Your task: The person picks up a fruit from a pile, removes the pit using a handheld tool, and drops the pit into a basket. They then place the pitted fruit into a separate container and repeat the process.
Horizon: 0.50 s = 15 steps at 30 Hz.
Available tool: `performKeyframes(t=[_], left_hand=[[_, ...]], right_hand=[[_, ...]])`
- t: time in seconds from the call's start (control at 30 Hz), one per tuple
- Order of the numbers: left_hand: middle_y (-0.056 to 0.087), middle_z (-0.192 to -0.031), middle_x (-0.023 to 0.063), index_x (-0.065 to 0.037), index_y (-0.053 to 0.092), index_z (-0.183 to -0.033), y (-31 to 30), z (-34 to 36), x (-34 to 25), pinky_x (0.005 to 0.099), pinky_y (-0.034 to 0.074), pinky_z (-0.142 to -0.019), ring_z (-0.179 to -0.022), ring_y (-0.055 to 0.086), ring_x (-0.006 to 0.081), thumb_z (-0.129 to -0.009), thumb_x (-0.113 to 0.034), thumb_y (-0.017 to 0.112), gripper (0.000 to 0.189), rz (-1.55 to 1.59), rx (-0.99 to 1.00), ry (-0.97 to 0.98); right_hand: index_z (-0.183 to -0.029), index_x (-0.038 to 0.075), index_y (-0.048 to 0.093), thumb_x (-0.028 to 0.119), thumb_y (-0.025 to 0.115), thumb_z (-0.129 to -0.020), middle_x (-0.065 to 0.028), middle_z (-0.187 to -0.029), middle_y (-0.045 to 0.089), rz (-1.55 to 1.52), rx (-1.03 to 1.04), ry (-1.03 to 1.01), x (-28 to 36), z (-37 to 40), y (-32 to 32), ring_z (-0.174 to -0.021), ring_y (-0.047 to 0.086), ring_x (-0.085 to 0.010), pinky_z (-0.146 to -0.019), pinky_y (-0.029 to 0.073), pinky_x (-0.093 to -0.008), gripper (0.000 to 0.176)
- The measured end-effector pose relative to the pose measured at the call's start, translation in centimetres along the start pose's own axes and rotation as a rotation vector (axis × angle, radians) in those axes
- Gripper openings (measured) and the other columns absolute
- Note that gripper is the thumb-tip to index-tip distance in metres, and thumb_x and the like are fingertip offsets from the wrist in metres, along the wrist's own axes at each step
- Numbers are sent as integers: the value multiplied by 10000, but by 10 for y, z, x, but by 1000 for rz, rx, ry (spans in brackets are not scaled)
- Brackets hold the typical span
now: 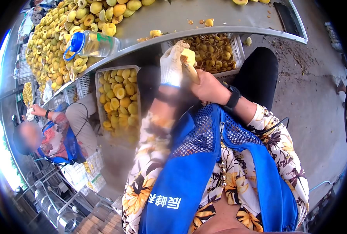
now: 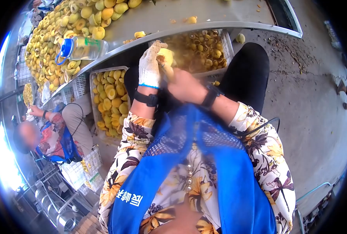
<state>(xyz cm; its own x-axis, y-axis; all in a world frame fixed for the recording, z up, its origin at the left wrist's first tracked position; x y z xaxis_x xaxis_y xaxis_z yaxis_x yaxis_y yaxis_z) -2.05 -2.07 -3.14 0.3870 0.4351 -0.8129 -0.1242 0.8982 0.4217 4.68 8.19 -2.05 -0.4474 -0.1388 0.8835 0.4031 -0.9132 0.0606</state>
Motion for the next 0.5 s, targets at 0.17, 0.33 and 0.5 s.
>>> performKeyframes(t=[0.17, 0.33, 0.5], left_hand=[[613, -691, 150, 2, 611, -876, 2, -4, 3, 290, 470, -444, -521, 584, 223, -850, -234, 600, 238, -79, -23, 206], [625, -723, 171, 1, 600, -914, 11, 2, 4, 304, 479, -469, -526, 581, 239, -879, -269, 540, 278, 5, 179, -51], [650, -791, 107, 24, 646, -857, 4, -6, -1, 241, 487, -555, -647, 618, 157, -874, -182, 570, 220, -282, 0, 154]], right_hand=[[-900, 13, 447, 86, 482, -817, -23, -563, 477, -201, 92, 56, -8, 1, 3, -398, 454, -83, -356, 394, -231, 116], [-908, 38, 454, 94, 497, -823, -19, -597, 483, -325, 130, 158, -6, 8, 7, -422, 440, -68, -372, 394, -219, 110], [-1029, 113, 476, 105, 532, -828, -4, -602, 481, -398, 253, 156, -13, 6, 7, -427, 430, -57, -379, 383, -204, 208]])
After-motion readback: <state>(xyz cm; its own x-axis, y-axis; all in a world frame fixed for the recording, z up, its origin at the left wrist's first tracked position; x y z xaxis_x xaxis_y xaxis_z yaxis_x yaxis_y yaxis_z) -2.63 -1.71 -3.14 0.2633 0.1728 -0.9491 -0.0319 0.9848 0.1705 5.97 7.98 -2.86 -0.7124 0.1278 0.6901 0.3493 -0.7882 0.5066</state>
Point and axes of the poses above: each hand's wrist, its own z-axis away from the middle knuckle, its own y-axis out of the palm, x = y × z, the point moved 5 cm from there along -z, towards the middle knuckle
